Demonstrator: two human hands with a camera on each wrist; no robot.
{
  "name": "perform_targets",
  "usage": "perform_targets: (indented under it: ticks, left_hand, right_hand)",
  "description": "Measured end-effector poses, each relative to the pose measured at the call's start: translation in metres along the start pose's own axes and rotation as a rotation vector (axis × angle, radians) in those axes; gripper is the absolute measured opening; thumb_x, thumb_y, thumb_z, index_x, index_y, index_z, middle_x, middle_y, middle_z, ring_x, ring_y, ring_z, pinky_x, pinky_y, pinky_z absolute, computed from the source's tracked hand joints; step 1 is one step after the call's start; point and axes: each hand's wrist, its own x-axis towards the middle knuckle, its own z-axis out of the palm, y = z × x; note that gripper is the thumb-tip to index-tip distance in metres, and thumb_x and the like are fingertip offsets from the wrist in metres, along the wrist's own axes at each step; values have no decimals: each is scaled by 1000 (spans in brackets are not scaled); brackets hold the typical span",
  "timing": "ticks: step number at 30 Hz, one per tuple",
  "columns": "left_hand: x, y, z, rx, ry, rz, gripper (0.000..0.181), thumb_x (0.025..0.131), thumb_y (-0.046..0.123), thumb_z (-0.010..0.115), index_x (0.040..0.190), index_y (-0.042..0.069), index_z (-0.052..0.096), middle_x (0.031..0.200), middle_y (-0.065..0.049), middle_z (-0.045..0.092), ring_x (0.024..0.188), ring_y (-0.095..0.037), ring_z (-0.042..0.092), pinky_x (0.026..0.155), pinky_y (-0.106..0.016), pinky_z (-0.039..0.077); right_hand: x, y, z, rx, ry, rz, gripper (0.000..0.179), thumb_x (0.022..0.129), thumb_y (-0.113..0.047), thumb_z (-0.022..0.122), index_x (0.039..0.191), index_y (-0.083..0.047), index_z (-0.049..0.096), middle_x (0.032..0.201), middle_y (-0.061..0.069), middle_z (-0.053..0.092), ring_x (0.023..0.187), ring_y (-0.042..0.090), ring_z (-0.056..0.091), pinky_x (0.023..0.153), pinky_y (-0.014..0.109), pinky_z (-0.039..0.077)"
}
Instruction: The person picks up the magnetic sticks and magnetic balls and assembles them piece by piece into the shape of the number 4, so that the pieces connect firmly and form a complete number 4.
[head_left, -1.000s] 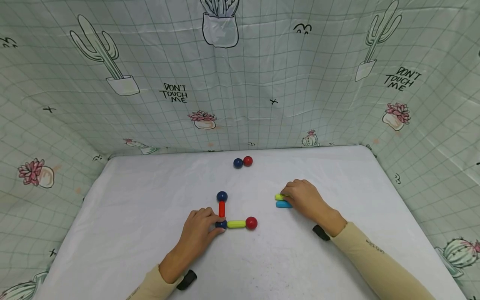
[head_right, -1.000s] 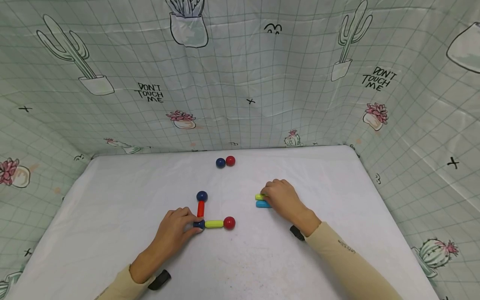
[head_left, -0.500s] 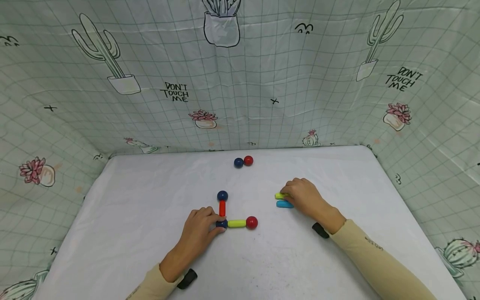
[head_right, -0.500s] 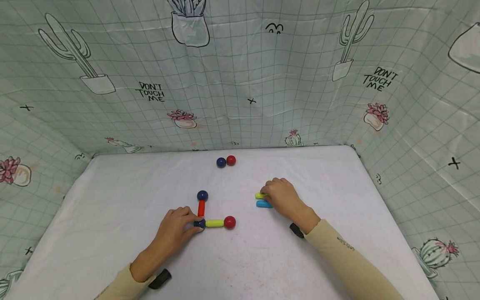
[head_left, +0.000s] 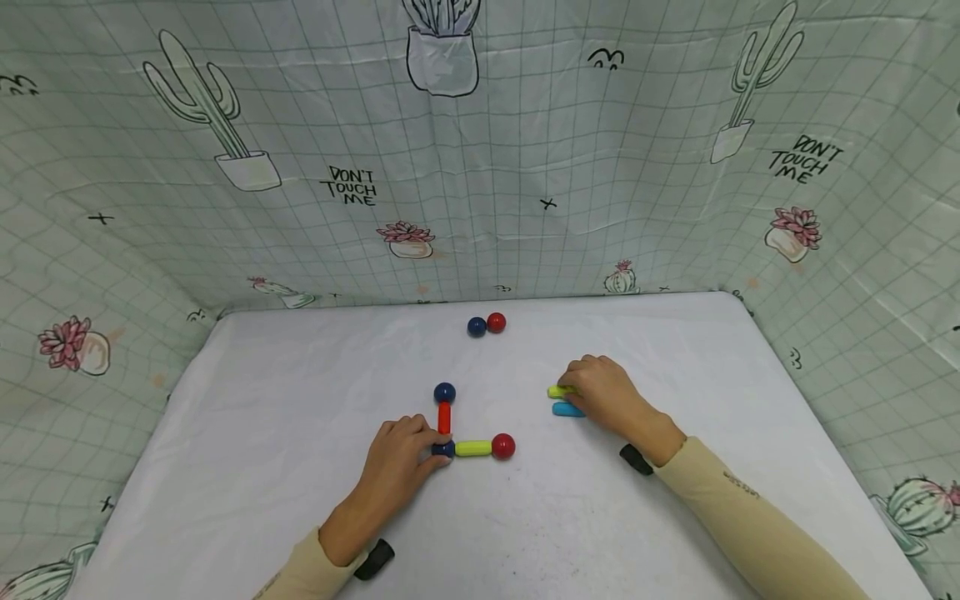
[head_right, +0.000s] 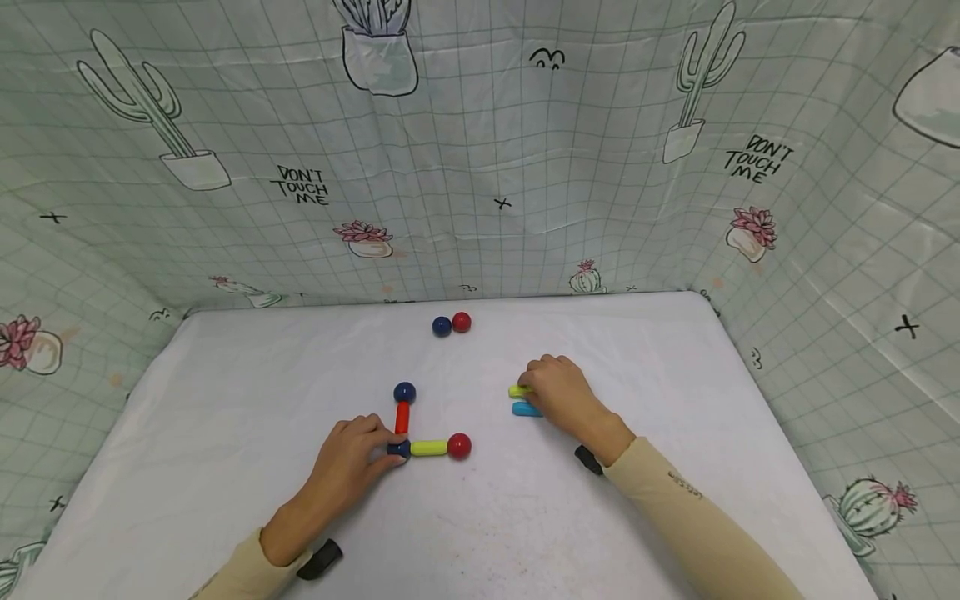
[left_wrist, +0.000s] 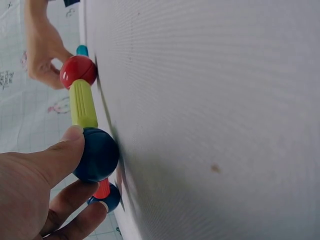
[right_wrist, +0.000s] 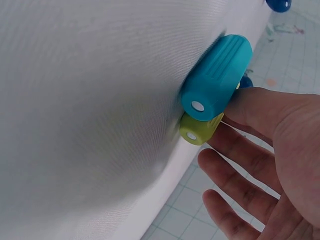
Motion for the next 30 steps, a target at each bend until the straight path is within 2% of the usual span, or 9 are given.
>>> perform_targets:
  ticks: [6,15,21,30]
  left_hand:
    - [0,0,0,9,-1,2,30,78,20,94,105,14,85,82,6,58,80,-12,54,86,-37,47]
    - [0,0,0,13,4,7,29,78,21,94,105,14,85,83,6,58,80,-12,55,86,-37,48]
    - [0,0,1,15,-2,5,29,78,21,94,105,14,85,83,6,57,80,-12,55,88,-37,48]
    - [0,1,0,21,0,5,31,78,22,94,106,14,85,83,6,57,80,-12,54,86,-37,47]
  right_hand:
    - [1,1,2,-13,-16,16,17,82,-2,89,98,-6,83,92,4,78,87,25,70,79,43,57]
    - [2,2,4,25,-31,29,20,85,-4,87,104,-4,82,93,5,76,88,26,69,80,44,59]
    - [3,-1,3,38,5,27,18,86,-2,86,102,-4,81,93,5,74,88,26,69,78,42,59]
    - [5,-18,-4,90,42,10,21,87,1,84,106,-4,78,98,5,73,89,25,70,81,40,59]
